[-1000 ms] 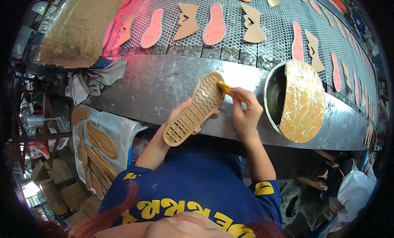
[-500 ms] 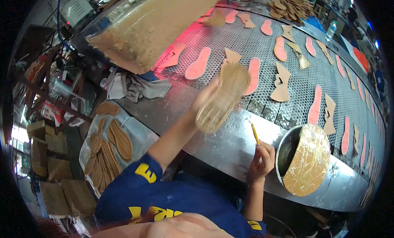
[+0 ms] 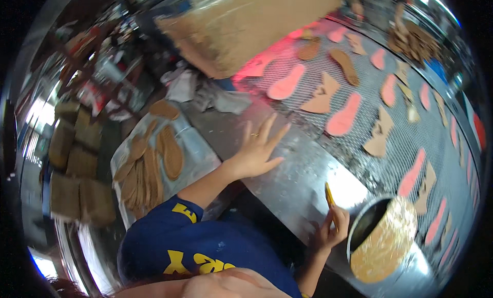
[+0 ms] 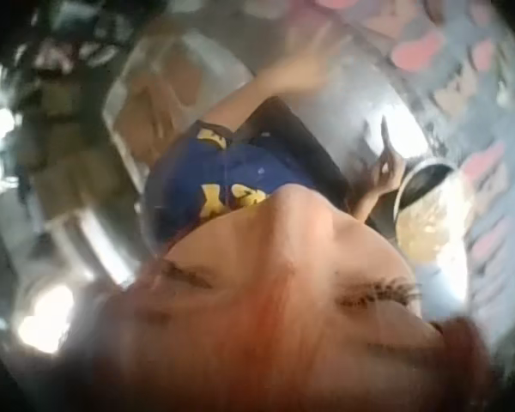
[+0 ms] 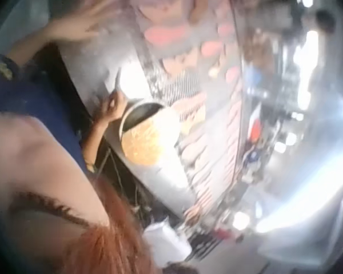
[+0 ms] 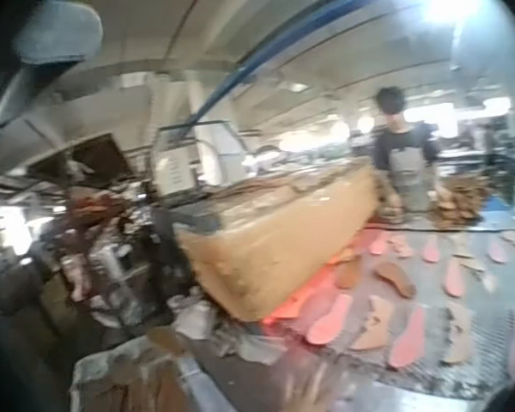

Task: The person repeatedly scrapes the textured surface of shoe soles using a yellow plastic scraper. They pick up each sole from a nearby pile, scrape the entire bottom surface, and place the finished sole onto a conveyor belt. The process is repeated for multiple soles throughout the clip.

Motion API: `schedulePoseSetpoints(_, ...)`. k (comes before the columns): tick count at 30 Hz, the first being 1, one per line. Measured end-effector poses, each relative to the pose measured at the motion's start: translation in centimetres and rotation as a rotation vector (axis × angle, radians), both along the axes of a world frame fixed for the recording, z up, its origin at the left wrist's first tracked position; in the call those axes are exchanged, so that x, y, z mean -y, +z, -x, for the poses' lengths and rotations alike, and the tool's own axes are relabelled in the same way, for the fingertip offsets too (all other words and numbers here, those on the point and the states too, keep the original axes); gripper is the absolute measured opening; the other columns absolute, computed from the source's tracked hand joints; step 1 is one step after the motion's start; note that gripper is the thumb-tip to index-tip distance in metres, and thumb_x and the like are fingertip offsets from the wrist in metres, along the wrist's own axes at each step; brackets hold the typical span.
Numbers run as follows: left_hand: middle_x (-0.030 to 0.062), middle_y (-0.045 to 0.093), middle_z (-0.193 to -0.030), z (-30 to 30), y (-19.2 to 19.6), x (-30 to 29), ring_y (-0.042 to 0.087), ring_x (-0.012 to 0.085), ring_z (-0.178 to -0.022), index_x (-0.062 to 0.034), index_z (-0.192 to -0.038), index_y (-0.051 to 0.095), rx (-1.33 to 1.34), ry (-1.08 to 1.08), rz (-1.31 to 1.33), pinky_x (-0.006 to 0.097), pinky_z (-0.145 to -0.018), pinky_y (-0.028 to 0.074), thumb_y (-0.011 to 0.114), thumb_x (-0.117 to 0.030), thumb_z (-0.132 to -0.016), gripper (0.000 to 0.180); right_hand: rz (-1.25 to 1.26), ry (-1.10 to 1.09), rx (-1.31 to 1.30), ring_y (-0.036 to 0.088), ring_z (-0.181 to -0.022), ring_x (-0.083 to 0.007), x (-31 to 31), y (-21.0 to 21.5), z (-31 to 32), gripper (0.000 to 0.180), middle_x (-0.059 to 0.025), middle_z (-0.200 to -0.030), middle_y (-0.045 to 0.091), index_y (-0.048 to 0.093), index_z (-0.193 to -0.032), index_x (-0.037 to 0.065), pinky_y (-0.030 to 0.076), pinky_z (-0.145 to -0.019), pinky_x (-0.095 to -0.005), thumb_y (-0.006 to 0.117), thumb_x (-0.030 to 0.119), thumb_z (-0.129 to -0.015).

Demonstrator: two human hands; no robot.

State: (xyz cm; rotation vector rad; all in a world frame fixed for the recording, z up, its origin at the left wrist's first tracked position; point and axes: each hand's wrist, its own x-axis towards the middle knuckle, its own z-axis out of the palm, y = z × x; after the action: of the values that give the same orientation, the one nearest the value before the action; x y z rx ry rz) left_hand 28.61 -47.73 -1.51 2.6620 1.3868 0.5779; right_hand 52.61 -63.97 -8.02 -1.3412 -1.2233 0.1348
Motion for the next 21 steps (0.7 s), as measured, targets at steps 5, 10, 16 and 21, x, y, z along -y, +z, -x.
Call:
schedulePoseSetpoints(5, 0.0317, 0.014, -0.154, 11.9, 2.8, 3.7, 0.008, 0.0486, -0.144, -0.0123, -0.152, 0.024, -0.466, 0.849, 0.279, 0.073, -0.106, 0.006, 0.061, -0.048, -0.085, 0.084, -0.032, 0.056, 0.067, 0.062, -0.077, -0.0266, -0.4, -0.5, 0.2, 0.021, -0.0168, -0.086, 0.064, 0.063, -0.098, -0.003, 0.05, -0.071, -0.0321, 0.059, -0.015, -0.082)
schedulePoseSetpoints(10, 0.0375, 0.008, -0.152, 21.9, -1.4, 5.1, 0.011, 0.0544, -0.141, -0.0076, -0.153, 0.013, -0.395, 1.468, 0.475, 0.073, -0.105, 0.014, 0.065, -0.051, -0.08, 0.1, 0.013, 0.092, 0.109, 0.063, -0.076, -0.0268, -0.5, -0.2, -0.1, 0.022, -0.0165, -0.084, 0.064, 0.063, -0.098, -0.002, 0.05, -0.07, -0.0329, 0.061, -0.015, -0.079)
schedulePoseSetpoints(16, 0.0392, 0.018, -0.149, 22.9, -0.5, 3.2, 0.039, 0.0547, -0.127, -0.005, -0.153, 0.009, -0.288, 1.396, 0.473, 0.066, -0.092, 0.042, 0.07, -0.032, -0.078, 0.1, 0.051, 0.047, 0.105, 0.063, -0.077, -0.0268, -0.1, -0.2, -0.8, 0.021, -0.0166, -0.085, 0.064, 0.063, -0.097, -0.003, 0.05, -0.071, -0.0331, 0.06, -0.015, -0.08)
schedulePoseSetpoints(21, 0.0413, 0.031, -0.142, 22.7, -0.7, 4.1, 0.052, 0.0481, -0.118, -0.0003, -0.151, 0.011, -0.421, 1.354, 0.329, 0.05, -0.094, 0.049, 0.069, -0.023, -0.077, 0.097, 0.064, -0.005, 0.061, 0.063, -0.081, -0.0262, 0.4, -0.7, -1.2, 0.017, -0.0163, -0.087, 0.064, 0.062, -0.096, -0.004, 0.049, -0.075, -0.0331, 0.059, -0.014, -0.082)
